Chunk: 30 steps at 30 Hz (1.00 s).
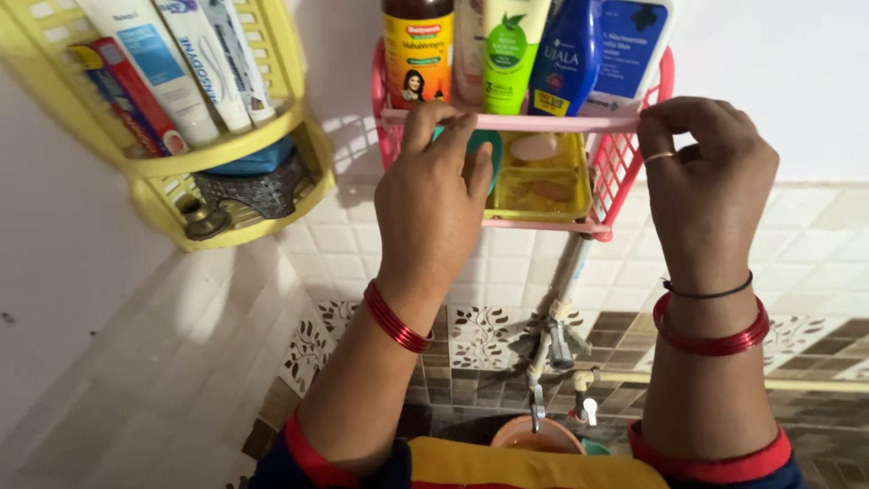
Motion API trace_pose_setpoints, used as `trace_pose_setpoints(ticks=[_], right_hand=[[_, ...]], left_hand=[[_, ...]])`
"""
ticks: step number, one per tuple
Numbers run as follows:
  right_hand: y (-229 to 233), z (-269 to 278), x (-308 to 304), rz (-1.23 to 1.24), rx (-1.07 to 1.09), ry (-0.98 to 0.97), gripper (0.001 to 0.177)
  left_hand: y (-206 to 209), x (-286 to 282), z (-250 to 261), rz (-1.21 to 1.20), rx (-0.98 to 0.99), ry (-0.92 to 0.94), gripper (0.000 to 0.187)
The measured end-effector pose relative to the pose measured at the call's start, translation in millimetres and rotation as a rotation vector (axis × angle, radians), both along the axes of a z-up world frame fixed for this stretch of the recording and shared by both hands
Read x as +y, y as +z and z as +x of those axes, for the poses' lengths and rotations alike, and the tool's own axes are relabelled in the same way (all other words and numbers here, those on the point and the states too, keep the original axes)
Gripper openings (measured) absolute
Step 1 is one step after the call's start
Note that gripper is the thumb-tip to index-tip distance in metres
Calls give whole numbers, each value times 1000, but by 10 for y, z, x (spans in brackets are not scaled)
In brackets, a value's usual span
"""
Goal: The person organizes toiletries on a wall-mounted pink plastic rack in a bathroom. They pick up and reposition several bottles and tubes, including a green tube, a white pump bottle, and a brown bottle, arranging them on the shelf.
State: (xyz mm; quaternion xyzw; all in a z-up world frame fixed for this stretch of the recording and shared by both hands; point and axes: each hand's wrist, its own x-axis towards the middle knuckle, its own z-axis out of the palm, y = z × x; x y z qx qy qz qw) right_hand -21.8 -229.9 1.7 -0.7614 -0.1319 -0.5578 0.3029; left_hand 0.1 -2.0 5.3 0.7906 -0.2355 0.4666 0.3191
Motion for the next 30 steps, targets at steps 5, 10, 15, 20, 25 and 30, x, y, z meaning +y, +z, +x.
trace_pose_setpoints(ticks=[5, 10, 15, 20, 25, 30], right_hand=[[-45, -123, -49, 42, -53, 2, 4], [-112, -403, 31, 14, 216, -85, 9], [-247, -382, 205, -222, 258, -165, 11], [-438, -237, 206, -283, 318, -95, 16], [-574, -123, 195, -328, 291, -127, 12], [-598, -91, 196, -307, 277, -124, 9]], left_hand=[[-60, 62, -68, -30, -107, -63, 29], [-262, 193, -216, -23, -61, -114, 29], [-421, 325, -171, -48, 93, -46, 26], [-550, 347, -92, -16, 144, -31, 26], [-592, 318, -76, 43, 114, 2, 25], [-602, 233, -113, 84, 107, -26, 28]])
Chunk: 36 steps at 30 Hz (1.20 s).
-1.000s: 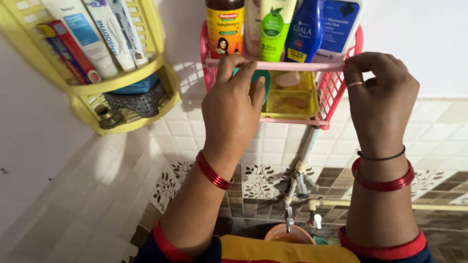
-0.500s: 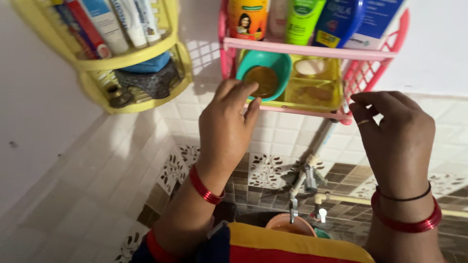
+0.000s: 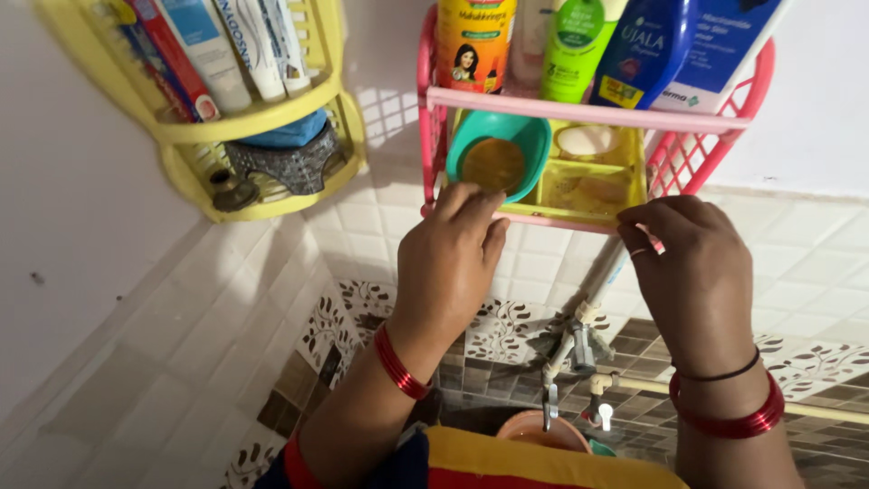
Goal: The person organizes toiletries on a wall-mounted pink plastic rack in a bathroom. They pick up and reposition several bottles and tubes, including a green tube, a white pump bottle, and a brown bottle, arranging them on the shelf.
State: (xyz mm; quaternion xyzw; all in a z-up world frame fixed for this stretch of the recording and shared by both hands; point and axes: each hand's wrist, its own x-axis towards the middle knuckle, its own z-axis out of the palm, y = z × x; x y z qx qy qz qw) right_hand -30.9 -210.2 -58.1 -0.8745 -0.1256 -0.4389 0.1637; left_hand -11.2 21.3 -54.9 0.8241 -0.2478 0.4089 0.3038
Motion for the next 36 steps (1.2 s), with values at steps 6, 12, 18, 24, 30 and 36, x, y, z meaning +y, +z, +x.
trace_pose_setpoints(ticks=[6, 12, 18, 24, 30, 36], right_hand=[[37, 21, 30, 96, 46, 9, 7], [29, 59, 30, 120, 52, 3, 5], [29, 57, 22, 103, 33, 4, 7], [140, -73, 17, 117, -112, 48, 13], [291, -347, 23, 98, -327, -45, 20], [469, -265, 146, -84, -286, -76, 60]], left_hand=[[34, -79, -9, 13, 4, -26, 28], [48, -137, -3, 17, 12, -36, 26], [37, -189, 2, 17, -13, -36, 27], [151, -278, -55, 51, -113, -94, 29], [306, -272, -146, 81, -284, -31, 39], [405, -361, -40, 121, -264, 16, 79]])
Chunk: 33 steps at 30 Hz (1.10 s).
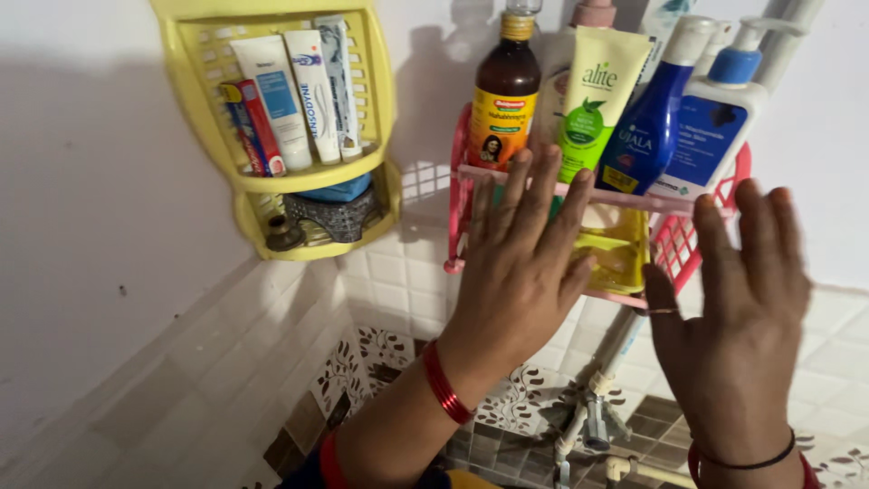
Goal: The person organizes toiletries on a wall-mounted pink plastic rack in a bathroom. They pick up and reposition several bottles and tubes, including a green tube, a white pump bottle, and a brown bottle, arranging them on the shelf.
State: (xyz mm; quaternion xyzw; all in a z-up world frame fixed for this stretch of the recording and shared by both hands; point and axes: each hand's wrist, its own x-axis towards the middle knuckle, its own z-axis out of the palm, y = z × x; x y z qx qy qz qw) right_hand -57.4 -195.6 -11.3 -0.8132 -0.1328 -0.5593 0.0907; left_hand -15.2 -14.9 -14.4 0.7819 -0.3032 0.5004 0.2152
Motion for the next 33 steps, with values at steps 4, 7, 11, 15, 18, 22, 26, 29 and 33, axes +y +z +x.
trace_pose_setpoints(ticks=[4, 7, 11, 15, 18, 22, 26, 29, 33], right_hand=[[-17, 128, 41, -7, 154, 48, 72], [-58, 163, 33, -68, 156, -12, 69], [-109, 181, -11, -61, 188, 7, 69], [-143, 202, -32, -66, 207, 12, 69], [-139, 202, -54, -58, 220, 33, 70], [-114, 197, -34, -47, 216, 57, 69], [-106, 160, -92, -24, 205, 55, 73], [-100, 130, -164, 24, 198, 40, 75], [-86, 142, -208, 14, 218, 83, 78]], left_hand=[[-48, -26, 37, 30, 107, 12, 87], [-80, -23, 69, 56, 124, 42, 86], [-129, -41, 100, 49, 107, 41, 85], [-122, -42, 132, 65, 129, 44, 88], [-102, -64, 119, 83, 160, 61, 89], [-83, -104, 80, 83, 134, 50, 86], [-44, -127, 82, 92, 123, 70, 83], [-27, -115, 45, 107, 88, 103, 78], [-11, -143, 14, 98, 75, 136, 75]])
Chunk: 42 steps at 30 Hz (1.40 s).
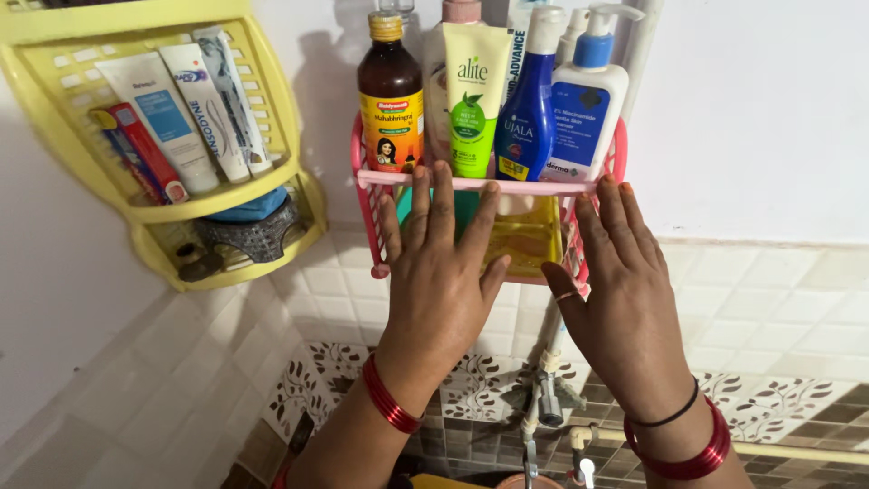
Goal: The person organizes toiletries on a wall-mounted pink plastic rack in a bathroom. They pick up and reposition several bottles and tubes, including a green tube, a white pump bottle, and a brown bottle, arranging them on the shelf.
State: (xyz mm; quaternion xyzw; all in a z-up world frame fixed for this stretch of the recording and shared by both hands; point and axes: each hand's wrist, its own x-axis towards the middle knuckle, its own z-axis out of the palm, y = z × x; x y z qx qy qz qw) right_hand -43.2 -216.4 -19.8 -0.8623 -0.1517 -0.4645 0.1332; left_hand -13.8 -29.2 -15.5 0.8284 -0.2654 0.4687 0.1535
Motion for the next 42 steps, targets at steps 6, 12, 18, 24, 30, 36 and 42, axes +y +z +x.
trace_pose_setpoints(ticks=[6, 12, 18, 24, 30, 36, 42], right_hand=[[43, -30, -59, -5, -8, 51, 75], [73, -28, -142, 5, -19, 114, 70], [117, -5, -218, -21, -42, 156, 67], [97, 67, -298, -48, -49, 176, 67], [108, 81, -350, -64, -31, 195, 65], [103, 89, -371, -43, -21, 219, 65], [152, 81, -427, 13, 8, 267, 62]], left_hand=[[23, -52, -36, -17, 5, 47, 71], [40, -144, 1, -52, 30, 78, 69], [81, -200, -25, -85, 43, 118, 64], [100, -247, -51, -114, 26, 126, 63], [95, -269, -32, -124, 29, 150, 62], [78, -275, -6, -116, 18, 172, 61], [67, -291, 8, -123, -19, 187, 58]])
